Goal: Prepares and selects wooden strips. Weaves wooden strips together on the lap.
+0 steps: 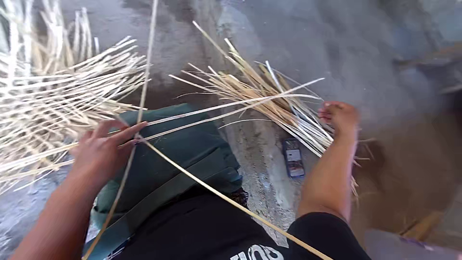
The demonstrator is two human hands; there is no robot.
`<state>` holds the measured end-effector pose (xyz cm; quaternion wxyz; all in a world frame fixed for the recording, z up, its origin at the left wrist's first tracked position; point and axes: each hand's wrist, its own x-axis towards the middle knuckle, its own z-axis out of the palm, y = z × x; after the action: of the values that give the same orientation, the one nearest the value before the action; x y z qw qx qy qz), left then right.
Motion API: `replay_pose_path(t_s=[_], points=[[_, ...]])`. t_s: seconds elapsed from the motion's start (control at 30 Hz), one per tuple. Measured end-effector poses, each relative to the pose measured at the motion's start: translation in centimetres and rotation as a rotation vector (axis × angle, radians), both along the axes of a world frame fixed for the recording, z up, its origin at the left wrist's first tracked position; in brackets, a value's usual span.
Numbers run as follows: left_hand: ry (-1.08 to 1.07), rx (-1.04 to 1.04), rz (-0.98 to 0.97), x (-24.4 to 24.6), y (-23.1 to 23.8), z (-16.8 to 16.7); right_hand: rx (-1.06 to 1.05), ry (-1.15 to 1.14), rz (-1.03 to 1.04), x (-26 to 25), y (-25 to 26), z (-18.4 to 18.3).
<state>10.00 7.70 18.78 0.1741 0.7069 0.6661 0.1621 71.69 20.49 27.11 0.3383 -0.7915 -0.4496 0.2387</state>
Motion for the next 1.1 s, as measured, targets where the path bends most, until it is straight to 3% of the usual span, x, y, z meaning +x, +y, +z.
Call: replay_pose_path(t_s=[0.2,0.43,0.7,1.1], points=[[-0.039,0.015,-0.013,-0.8,0.2,-1.5,-0.237,-0.014,-0.016,1.2,-2.8,-3.6],[-0.093,0.055,-0.058,-0.5,0.1,-1.3,-0.148,-0.359,0.151,-0.5,-3.3,-5.9],[-0.106,0.051,-0.034,-0.3,0.0,-1.2,-0.177,-0.555,0.26,-1.1,-2.2,-6.7],[-0.155,0.061,-0.049,-0.8,0.3,-1.7,-0.037,-0.465,0.284,-0.7,-1.9,-6.3]])
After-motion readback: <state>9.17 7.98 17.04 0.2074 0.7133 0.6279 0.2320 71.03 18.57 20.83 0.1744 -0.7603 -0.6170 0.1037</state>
